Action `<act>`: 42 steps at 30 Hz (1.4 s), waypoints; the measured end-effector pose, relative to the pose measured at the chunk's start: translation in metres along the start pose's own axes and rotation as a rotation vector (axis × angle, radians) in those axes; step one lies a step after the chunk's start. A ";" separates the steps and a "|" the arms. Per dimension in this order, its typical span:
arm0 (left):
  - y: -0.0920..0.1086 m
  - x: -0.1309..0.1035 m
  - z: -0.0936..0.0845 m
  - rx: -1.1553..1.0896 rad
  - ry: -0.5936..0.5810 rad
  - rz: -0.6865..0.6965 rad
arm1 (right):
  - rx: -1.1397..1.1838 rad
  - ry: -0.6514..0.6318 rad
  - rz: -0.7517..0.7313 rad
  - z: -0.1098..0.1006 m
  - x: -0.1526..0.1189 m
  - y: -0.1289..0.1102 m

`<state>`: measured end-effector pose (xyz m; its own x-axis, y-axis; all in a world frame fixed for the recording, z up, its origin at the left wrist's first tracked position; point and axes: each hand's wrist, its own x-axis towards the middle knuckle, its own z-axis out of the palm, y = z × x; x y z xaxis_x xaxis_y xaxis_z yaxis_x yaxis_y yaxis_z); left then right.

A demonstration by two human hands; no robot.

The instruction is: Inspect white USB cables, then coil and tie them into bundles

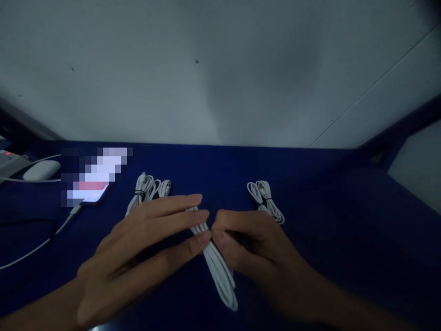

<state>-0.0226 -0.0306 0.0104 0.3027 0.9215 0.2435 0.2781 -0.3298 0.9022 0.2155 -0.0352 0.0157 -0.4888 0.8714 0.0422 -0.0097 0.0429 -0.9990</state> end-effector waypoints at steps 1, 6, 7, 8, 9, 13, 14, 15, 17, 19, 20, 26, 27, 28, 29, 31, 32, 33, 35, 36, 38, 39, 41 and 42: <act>-0.002 -0.001 0.002 0.030 -0.008 0.029 | 0.012 -0.006 0.020 -0.001 0.001 0.000; -0.010 0.000 0.002 0.107 -0.041 0.146 | 0.054 -0.025 0.046 -0.002 0.005 0.001; -0.009 0.001 0.001 0.108 -0.039 0.158 | 0.065 -0.031 0.045 -0.002 0.005 0.002; -0.009 0.002 0.001 0.112 -0.038 0.161 | 0.067 -0.033 0.042 -0.002 0.005 0.003; -0.008 0.002 0.001 0.115 -0.034 0.167 | 0.069 -0.032 0.041 -0.003 0.005 0.003; -0.007 0.004 0.005 0.072 -0.006 0.265 | 0.076 -0.021 0.070 -0.003 0.004 0.005; -0.007 0.004 0.006 0.050 0.006 0.286 | 0.065 -0.017 0.084 -0.002 0.003 0.005; -0.008 0.005 0.008 0.030 0.016 0.286 | 0.047 -0.015 0.088 -0.002 0.003 0.005; -0.010 0.005 0.011 -0.005 0.027 0.233 | -0.004 -0.012 0.048 -0.001 0.002 0.006; -0.009 0.006 0.013 -0.059 0.018 0.142 | -0.052 -0.007 -0.018 0.000 0.003 0.006; -0.008 0.007 0.013 -0.097 0.008 0.083 | -0.074 -0.006 -0.048 0.000 0.003 0.007; -0.004 0.015 0.013 -0.308 -0.076 -0.250 | -0.147 0.039 -0.157 0.000 0.006 0.014; -0.006 0.016 0.013 -0.348 -0.099 -0.300 | -0.167 0.044 -0.178 0.000 0.006 0.015; -0.009 0.016 0.012 -0.395 -0.129 -0.349 | -0.191 0.049 -0.202 0.000 0.006 0.016; -0.012 0.016 0.012 -0.446 -0.161 -0.395 | -0.217 0.053 -0.231 0.000 0.006 0.018; -0.020 0.016 0.012 -0.551 -0.222 -0.460 | -0.280 0.065 -0.303 -0.001 0.007 0.021; -0.023 0.016 0.011 -0.601 -0.250 -0.486 | -0.319 0.073 -0.348 -0.001 0.008 0.022; -0.025 0.016 0.011 -0.652 -0.277 -0.512 | -0.364 0.086 -0.398 -0.001 0.009 0.023; -0.027 0.018 0.010 -0.746 -0.331 -0.568 | -0.452 0.109 -0.478 -0.001 0.010 0.025; -0.026 0.019 0.010 -0.781 -0.351 -0.593 | -0.487 0.119 -0.501 -0.001 0.011 0.026; -0.023 0.020 0.009 -0.810 -0.365 -0.599 | -0.500 0.124 -0.501 0.000 0.010 0.025; -0.021 0.021 0.008 -0.803 -0.357 -0.578 | -0.476 0.121 -0.478 0.000 0.009 0.023; -0.016 0.020 0.008 -0.733 -0.307 -0.484 | -0.392 0.115 -0.408 0.001 0.007 0.019; -0.014 0.019 0.008 -0.658 -0.265 -0.414 | -0.355 0.114 -0.360 0.001 0.007 0.017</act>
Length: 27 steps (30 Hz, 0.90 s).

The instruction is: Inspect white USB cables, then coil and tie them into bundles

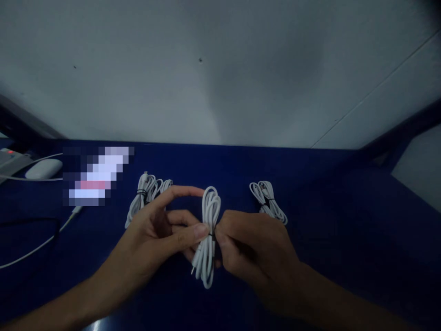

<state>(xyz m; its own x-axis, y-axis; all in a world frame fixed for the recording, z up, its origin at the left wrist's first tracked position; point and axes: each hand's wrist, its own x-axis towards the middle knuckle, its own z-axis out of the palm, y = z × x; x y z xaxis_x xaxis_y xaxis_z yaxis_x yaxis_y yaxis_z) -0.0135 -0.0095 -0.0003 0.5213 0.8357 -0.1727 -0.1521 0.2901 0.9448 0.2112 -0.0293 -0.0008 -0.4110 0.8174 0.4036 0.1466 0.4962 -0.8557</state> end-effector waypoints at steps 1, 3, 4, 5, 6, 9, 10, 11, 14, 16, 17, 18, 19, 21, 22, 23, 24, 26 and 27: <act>0.000 -0.002 0.001 0.108 0.046 0.086 | 0.026 0.005 0.047 0.000 0.000 -0.002; -0.001 -0.006 0.003 0.399 0.138 0.295 | 0.072 0.018 0.116 0.000 0.001 -0.005; -0.003 -0.008 0.004 0.558 0.166 0.406 | 0.097 0.023 0.141 0.000 0.001 -0.006; -0.004 -0.010 0.005 0.709 0.186 0.511 | 0.125 0.024 0.166 0.000 0.001 -0.007; -0.006 -0.012 0.006 0.840 0.202 0.604 | 0.157 0.025 0.191 0.000 0.000 -0.007; -0.010 -0.016 0.008 1.027 0.264 0.748 | 0.247 0.007 0.279 0.001 -0.001 -0.006; -0.009 -0.016 0.008 1.032 0.287 0.751 | 0.271 -0.002 0.309 0.001 -0.002 -0.007; -0.008 -0.016 0.008 1.025 0.304 0.752 | 0.291 -0.015 0.338 0.000 -0.002 -0.007; -0.003 -0.018 0.005 0.993 0.285 0.753 | 0.329 -0.060 0.404 -0.002 -0.001 -0.009; 0.000 -0.018 0.003 0.965 0.169 0.665 | 0.344 -0.086 0.400 -0.003 0.000 -0.010; 0.001 -0.018 0.002 0.940 0.163 0.655 | 0.344 -0.093 0.387 -0.003 0.001 -0.009; 0.001 -0.018 0.001 0.902 0.176 0.641 | 0.336 -0.098 0.373 -0.003 0.001 -0.009; 0.001 -0.017 0.001 0.871 0.180 0.607 | 0.320 -0.102 0.358 -0.003 0.002 -0.009; 0.000 -0.015 0.002 0.799 0.199 0.564 | 0.268 -0.099 0.323 -0.004 0.002 -0.008; -0.001 -0.014 0.002 0.762 0.199 0.539 | 0.239 -0.096 0.303 -0.004 0.002 -0.008; -0.001 -0.012 0.003 0.725 0.197 0.514 | 0.217 -0.092 0.278 -0.004 0.001 -0.007; -0.001 -0.011 0.004 0.687 0.190 0.481 | 0.200 -0.086 0.251 -0.005 0.001 -0.007; -0.001 -0.009 0.005 0.614 0.172 0.402 | 0.172 -0.078 0.198 -0.005 0.001 -0.007; 0.000 -0.008 0.005 0.583 0.158 0.357 | 0.157 -0.076 0.172 -0.006 0.001 -0.007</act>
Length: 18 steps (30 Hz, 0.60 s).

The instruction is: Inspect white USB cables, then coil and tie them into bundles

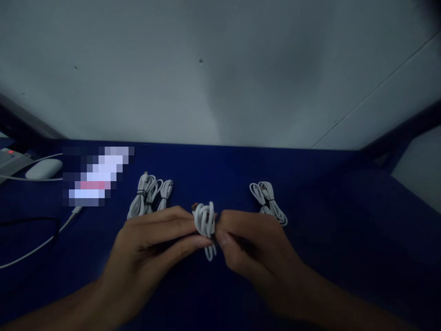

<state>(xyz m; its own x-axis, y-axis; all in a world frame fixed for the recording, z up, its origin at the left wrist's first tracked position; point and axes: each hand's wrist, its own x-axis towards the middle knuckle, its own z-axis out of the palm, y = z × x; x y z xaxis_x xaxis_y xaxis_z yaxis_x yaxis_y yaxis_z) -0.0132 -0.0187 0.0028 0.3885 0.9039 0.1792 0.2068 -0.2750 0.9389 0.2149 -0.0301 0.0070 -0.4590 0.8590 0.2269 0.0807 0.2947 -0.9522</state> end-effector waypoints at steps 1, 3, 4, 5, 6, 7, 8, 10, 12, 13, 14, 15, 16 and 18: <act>0.001 0.001 0.000 -0.031 -0.021 -0.039 | -0.017 0.004 -0.026 0.000 0.000 0.001; 0.003 0.003 0.000 -0.091 -0.063 -0.102 | -0.057 0.010 -0.078 0.000 0.001 0.003; 0.004 0.003 0.000 -0.115 -0.082 -0.135 | -0.077 0.016 -0.105 0.000 0.001 0.004; 0.004 0.004 -0.001 -0.136 -0.100 -0.170 | -0.094 0.015 -0.134 0.000 0.001 0.005; 0.004 0.004 -0.001 -0.156 -0.113 -0.202 | -0.117 0.025 -0.155 0.000 0.001 0.006; 0.003 0.004 -0.002 -0.177 -0.124 -0.234 | -0.135 0.026 -0.181 0.001 0.001 0.007; 0.002 0.005 -0.003 -0.200 -0.134 -0.262 | -0.149 0.032 -0.208 0.001 0.001 0.008; -0.002 0.004 -0.004 -0.255 -0.152 -0.306 | -0.147 0.051 -0.224 0.002 0.001 0.009; -0.005 0.004 -0.005 -0.312 -0.170 -0.336 | -0.134 0.062 -0.199 0.003 0.001 0.009; -0.005 0.004 -0.005 -0.336 -0.175 -0.346 | -0.125 0.062 -0.185 0.004 0.001 0.009; -0.005 0.005 -0.005 -0.353 -0.180 -0.354 | -0.116 0.061 -0.174 0.004 0.000 0.009; -0.004 0.005 -0.005 -0.359 -0.183 -0.364 | -0.108 0.059 -0.168 0.004 0.000 0.009; -0.003 0.006 -0.005 -0.354 -0.185 -0.374 | -0.102 0.059 -0.167 0.004 0.000 0.009; 0.000 0.008 -0.005 -0.334 -0.177 -0.385 | -0.095 0.054 -0.158 0.004 0.000 0.009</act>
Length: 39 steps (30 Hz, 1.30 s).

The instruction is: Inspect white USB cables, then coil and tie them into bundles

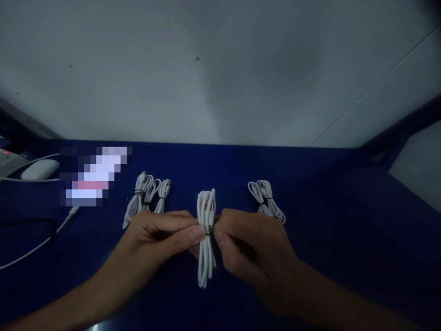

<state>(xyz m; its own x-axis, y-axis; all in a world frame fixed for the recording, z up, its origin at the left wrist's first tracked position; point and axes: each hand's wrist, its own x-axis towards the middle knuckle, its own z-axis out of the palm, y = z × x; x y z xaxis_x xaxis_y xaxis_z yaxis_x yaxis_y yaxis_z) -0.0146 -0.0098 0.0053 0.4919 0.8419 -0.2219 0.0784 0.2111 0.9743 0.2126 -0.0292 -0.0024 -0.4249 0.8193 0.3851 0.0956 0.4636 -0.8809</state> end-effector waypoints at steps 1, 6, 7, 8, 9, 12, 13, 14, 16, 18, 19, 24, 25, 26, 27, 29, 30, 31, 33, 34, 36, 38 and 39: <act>0.001 0.000 0.000 0.001 0.007 -0.002 | 0.000 -0.007 0.010 0.000 0.000 0.000; 0.000 0.001 0.002 -0.158 0.003 0.022 | -0.022 0.005 -0.020 0.000 0.001 0.002; 0.000 0.000 0.003 -0.189 0.013 0.026 | -0.043 0.007 -0.044 0.001 0.001 0.003; 0.001 -0.001 0.003 -0.212 0.026 0.033 | -0.067 0.006 -0.069 0.001 0.001 0.005; 0.001 -0.001 0.003 -0.226 0.038 0.040 | -0.089 -0.001 -0.091 0.001 0.001 0.005; 0.003 -0.001 0.004 -0.209 0.033 0.068 | -0.094 -0.028 -0.098 0.000 -0.001 0.006; 0.004 -0.001 0.004 -0.185 0.029 0.077 | -0.072 -0.033 -0.076 0.000 -0.001 0.004; 0.004 0.000 0.004 -0.164 0.029 0.085 | -0.042 -0.040 -0.046 -0.001 -0.001 0.003; 0.005 0.000 0.004 -0.130 0.046 0.088 | 0.007 -0.044 0.032 -0.001 0.000 -0.001; 0.005 -0.001 0.004 -0.077 0.084 0.093 | 0.041 -0.036 0.099 -0.001 0.001 -0.005; 0.004 -0.002 0.004 -0.036 0.106 0.107 | 0.063 -0.029 0.121 -0.001 0.001 -0.006; 0.000 -0.006 0.005 0.169 0.161 0.314 | 0.146 -0.003 0.202 -0.001 0.000 -0.006; -0.001 -0.005 0.004 0.215 0.175 0.367 | 0.154 -0.007 0.220 -0.002 0.000 -0.006; -0.001 -0.005 0.004 0.267 0.191 0.413 | 0.163 -0.010 0.232 -0.002 -0.001 -0.005; -0.002 -0.004 0.004 0.317 0.211 0.445 | 0.171 -0.014 0.240 -0.002 -0.001 -0.006; -0.002 -0.003 0.004 0.390 0.257 0.462 | 0.184 -0.020 0.245 -0.003 -0.002 -0.006; -0.001 -0.003 0.004 0.405 0.280 0.449 | 0.186 -0.025 0.248 -0.003 -0.002 -0.007; 0.000 -0.004 0.005 0.405 0.287 0.434 | 0.190 -0.029 0.248 -0.003 -0.002 -0.007; 0.002 -0.005 0.007 0.364 0.272 0.389 | 0.201 -0.047 0.241 -0.004 -0.002 -0.007; 0.002 -0.005 0.007 0.329 0.255 0.365 | 0.209 -0.056 0.231 -0.004 -0.001 -0.008; 0.004 -0.005 0.008 0.258 0.224 0.330 | 0.215 -0.067 0.221 -0.005 0.000 -0.008; 0.005 -0.005 0.008 0.231 0.208 0.299 | 0.208 -0.079 0.215 -0.006 0.002 -0.009; 0.006 -0.005 0.007 0.231 0.203 0.281 | 0.204 -0.084 0.205 -0.006 0.002 -0.009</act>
<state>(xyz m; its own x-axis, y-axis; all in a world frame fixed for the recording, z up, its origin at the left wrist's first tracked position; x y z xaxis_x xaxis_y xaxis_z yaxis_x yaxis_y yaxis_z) -0.0101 -0.0160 0.0122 0.3426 0.9366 0.0730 0.1698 -0.1382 0.9757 0.2160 -0.0296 0.0080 -0.4892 0.8540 0.1770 0.0075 0.2071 -0.9783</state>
